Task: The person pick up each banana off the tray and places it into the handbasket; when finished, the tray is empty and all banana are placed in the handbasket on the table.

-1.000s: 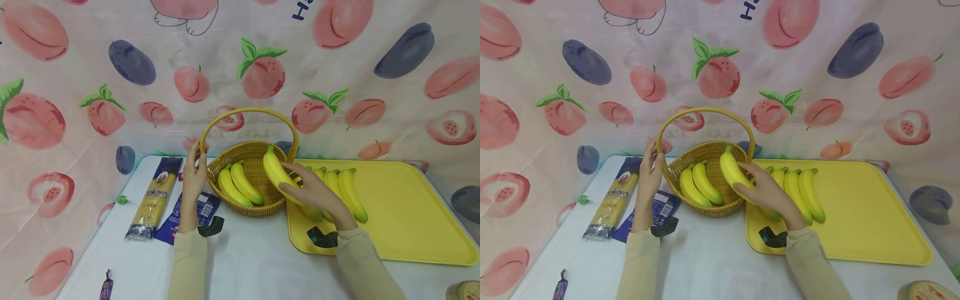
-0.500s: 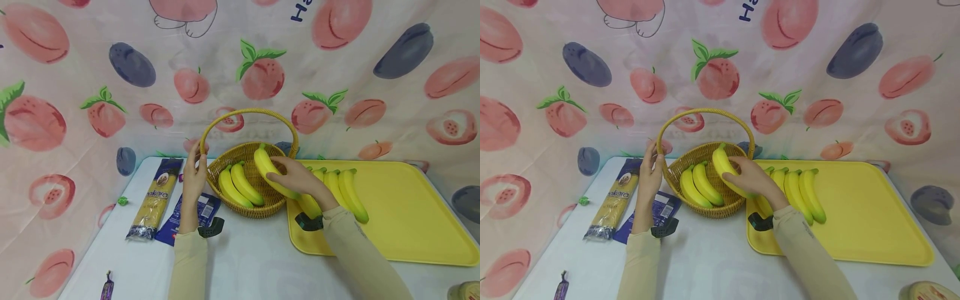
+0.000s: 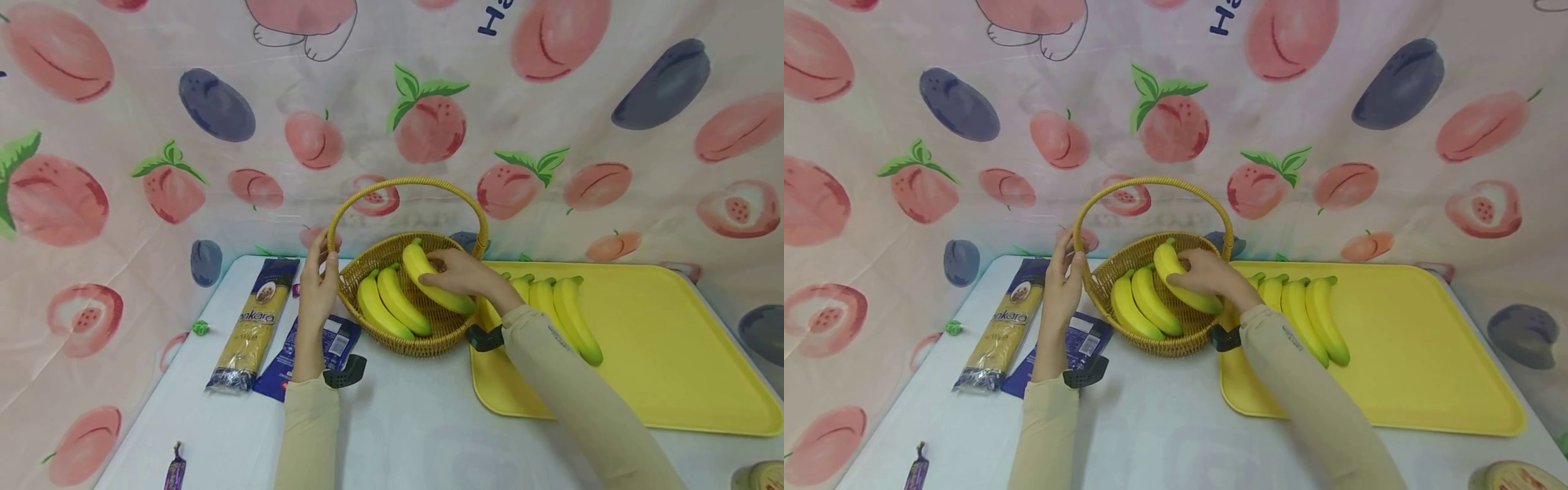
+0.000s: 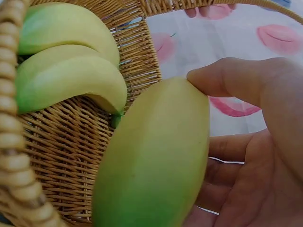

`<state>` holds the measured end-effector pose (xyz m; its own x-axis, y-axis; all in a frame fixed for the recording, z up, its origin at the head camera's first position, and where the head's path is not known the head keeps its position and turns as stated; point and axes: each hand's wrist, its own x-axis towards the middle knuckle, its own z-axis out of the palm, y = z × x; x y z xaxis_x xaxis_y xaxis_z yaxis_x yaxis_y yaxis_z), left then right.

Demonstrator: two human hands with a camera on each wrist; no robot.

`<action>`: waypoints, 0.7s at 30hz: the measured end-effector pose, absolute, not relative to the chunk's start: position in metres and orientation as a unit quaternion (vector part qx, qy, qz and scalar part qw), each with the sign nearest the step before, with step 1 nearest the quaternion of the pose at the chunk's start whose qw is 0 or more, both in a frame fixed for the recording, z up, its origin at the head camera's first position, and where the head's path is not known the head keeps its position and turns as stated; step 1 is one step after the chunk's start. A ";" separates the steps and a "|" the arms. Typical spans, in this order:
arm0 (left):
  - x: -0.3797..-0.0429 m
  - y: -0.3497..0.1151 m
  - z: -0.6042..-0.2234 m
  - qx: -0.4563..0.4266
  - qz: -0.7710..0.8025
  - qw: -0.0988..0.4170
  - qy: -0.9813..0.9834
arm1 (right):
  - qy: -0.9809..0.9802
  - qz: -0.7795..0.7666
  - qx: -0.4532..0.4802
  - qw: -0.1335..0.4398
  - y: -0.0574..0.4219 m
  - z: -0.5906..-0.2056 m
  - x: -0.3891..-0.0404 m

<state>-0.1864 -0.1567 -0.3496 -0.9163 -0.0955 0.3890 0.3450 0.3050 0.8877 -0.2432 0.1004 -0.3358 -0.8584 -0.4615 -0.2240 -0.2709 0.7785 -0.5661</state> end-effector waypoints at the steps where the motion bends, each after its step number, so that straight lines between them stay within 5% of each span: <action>1: -0.186 -0.157 -0.349 -0.080 -0.584 0.187 -0.786 | 0.927 -0.262 -0.198 0.182 0.099 -0.336 -0.245; 21: -0.186 -0.158 -0.349 -0.077 -0.584 0.178 -0.789 | 0.920 -0.222 -0.172 0.274 0.082 -0.358 -0.276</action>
<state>-0.1864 -0.1582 -0.3487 -0.9249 -0.0865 0.3703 0.3288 0.3072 0.8930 -0.2759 0.0821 -0.3581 -0.7910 -0.4376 -0.4276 -0.1941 0.8423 -0.5029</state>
